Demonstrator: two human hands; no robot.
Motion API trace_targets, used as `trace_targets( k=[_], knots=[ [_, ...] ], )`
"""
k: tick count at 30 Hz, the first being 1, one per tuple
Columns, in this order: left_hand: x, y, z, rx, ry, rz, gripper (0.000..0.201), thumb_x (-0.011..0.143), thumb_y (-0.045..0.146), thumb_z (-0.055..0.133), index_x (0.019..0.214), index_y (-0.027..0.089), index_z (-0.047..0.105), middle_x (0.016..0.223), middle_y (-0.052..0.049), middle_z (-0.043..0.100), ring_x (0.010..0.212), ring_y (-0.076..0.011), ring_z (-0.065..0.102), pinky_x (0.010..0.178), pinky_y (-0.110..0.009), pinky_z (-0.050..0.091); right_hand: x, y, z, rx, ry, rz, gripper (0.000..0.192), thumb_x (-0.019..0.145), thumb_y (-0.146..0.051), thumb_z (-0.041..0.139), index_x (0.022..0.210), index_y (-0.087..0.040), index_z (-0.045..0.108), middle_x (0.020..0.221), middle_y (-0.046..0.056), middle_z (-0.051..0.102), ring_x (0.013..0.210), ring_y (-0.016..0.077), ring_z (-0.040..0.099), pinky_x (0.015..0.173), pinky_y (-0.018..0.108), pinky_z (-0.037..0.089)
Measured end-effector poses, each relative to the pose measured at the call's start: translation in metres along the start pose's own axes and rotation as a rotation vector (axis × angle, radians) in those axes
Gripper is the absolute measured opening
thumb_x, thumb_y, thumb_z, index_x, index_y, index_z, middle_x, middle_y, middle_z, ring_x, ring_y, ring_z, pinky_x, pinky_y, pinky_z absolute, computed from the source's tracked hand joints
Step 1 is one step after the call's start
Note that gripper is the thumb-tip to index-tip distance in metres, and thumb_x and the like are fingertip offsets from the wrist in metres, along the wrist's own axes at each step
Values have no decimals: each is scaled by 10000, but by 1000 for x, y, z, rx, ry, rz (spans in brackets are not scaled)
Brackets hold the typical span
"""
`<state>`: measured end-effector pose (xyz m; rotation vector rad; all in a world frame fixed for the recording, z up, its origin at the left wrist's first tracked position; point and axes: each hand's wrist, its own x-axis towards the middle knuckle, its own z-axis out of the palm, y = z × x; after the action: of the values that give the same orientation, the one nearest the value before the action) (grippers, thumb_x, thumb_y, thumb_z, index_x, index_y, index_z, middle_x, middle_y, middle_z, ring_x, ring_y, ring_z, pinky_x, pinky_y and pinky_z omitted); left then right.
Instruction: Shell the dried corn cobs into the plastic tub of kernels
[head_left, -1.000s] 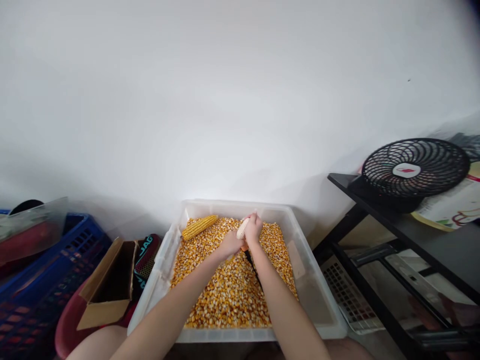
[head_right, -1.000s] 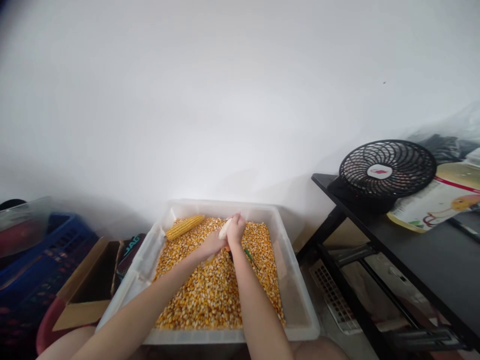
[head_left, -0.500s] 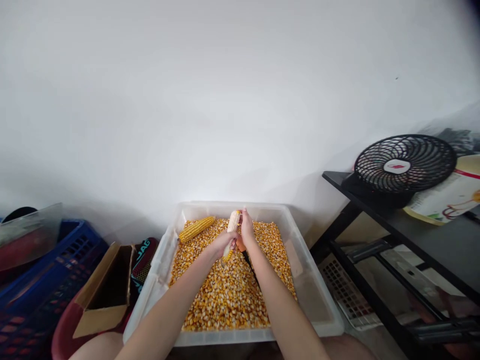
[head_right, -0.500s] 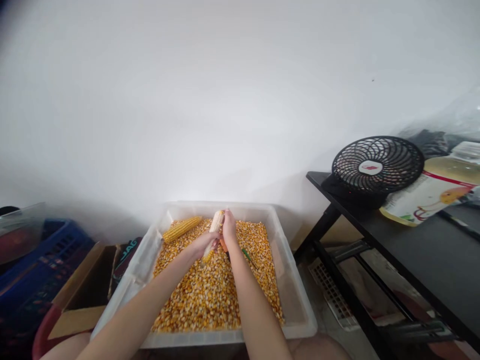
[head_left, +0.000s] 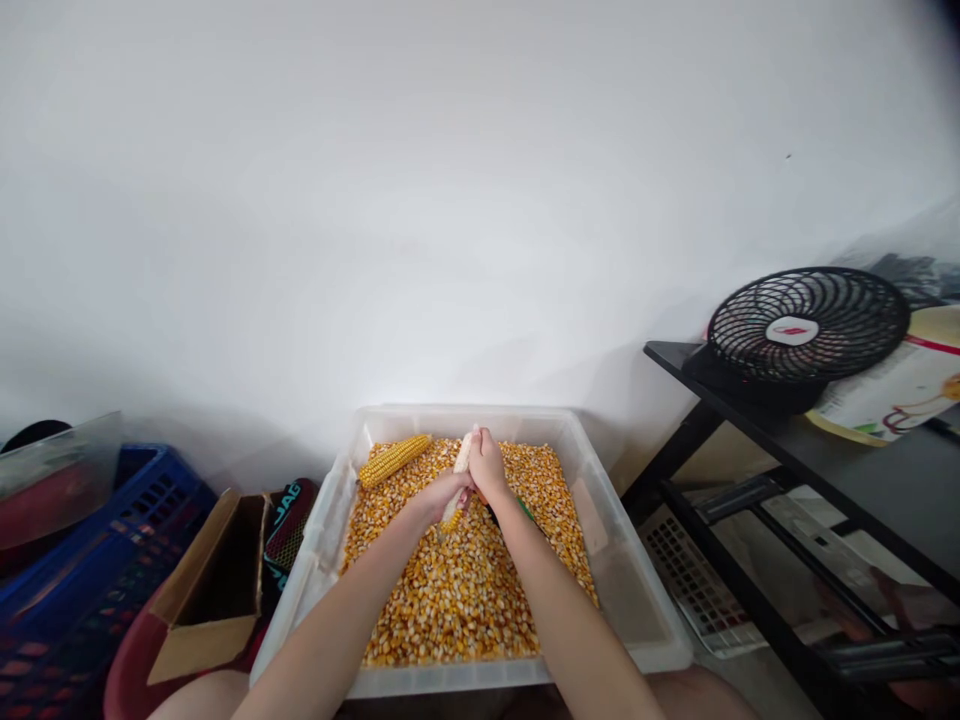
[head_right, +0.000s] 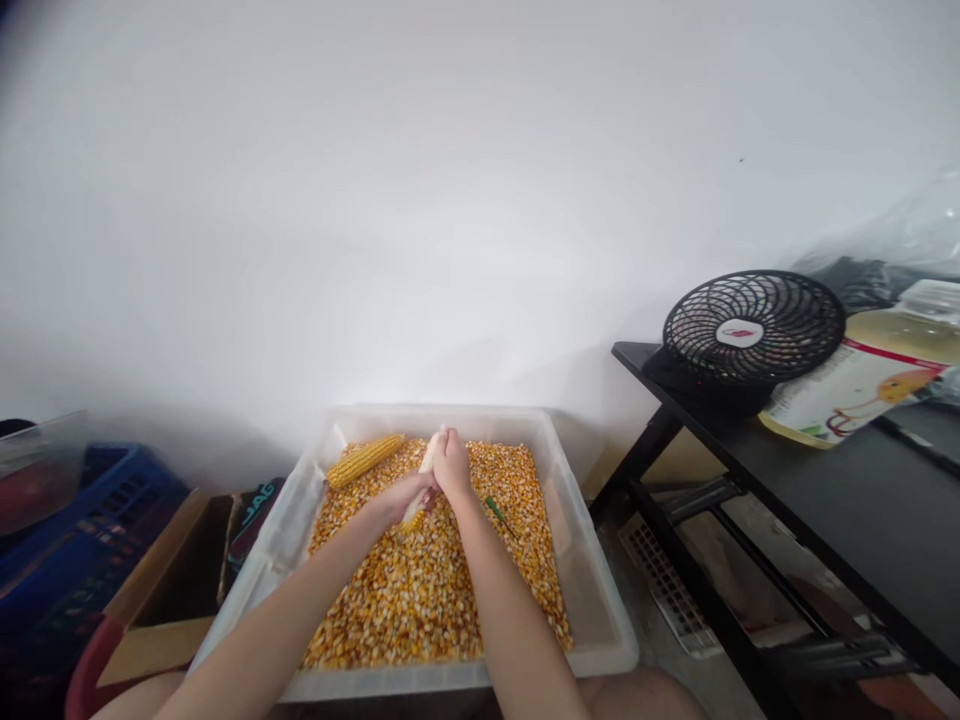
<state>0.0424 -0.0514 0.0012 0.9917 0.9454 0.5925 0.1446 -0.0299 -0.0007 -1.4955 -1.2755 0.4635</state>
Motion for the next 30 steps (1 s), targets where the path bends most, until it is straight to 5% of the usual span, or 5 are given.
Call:
trace_targets(
  k=[7,15,21,30],
  knots=[
    [5,-10,-4,36,-20,10,74,536,147,499,492,172,444,322,50,397,290,-89,327,353,-236,351,2,1,8,309,46,226,387,832,-510,319,618,-230,479,521,10,545,549,180,533,571,275,412],
    [3,-1,-5,9,-137,26,172,554,206,550,455,181,411,326,47,402,296,-83,346,366,-227,337,6,-27,-6,969,-275,605,502,820,-564,282,802,-173,597,610,48,651,539,185,621,551,304,487],
    [-1,6,-12,-178,-339,3,236,620,240,571,471,172,400,356,65,353,312,-57,288,393,-227,334,2,-38,-11,993,-347,457,343,776,-477,478,940,-192,576,763,32,688,609,174,641,573,289,499],
    [0,4,-12,-224,-435,-57,143,584,209,532,507,166,420,358,69,335,311,-52,250,394,-238,300,2,-36,-3,748,-204,377,344,786,-549,408,758,-216,493,507,-36,556,418,145,537,431,257,430]
  ],
)
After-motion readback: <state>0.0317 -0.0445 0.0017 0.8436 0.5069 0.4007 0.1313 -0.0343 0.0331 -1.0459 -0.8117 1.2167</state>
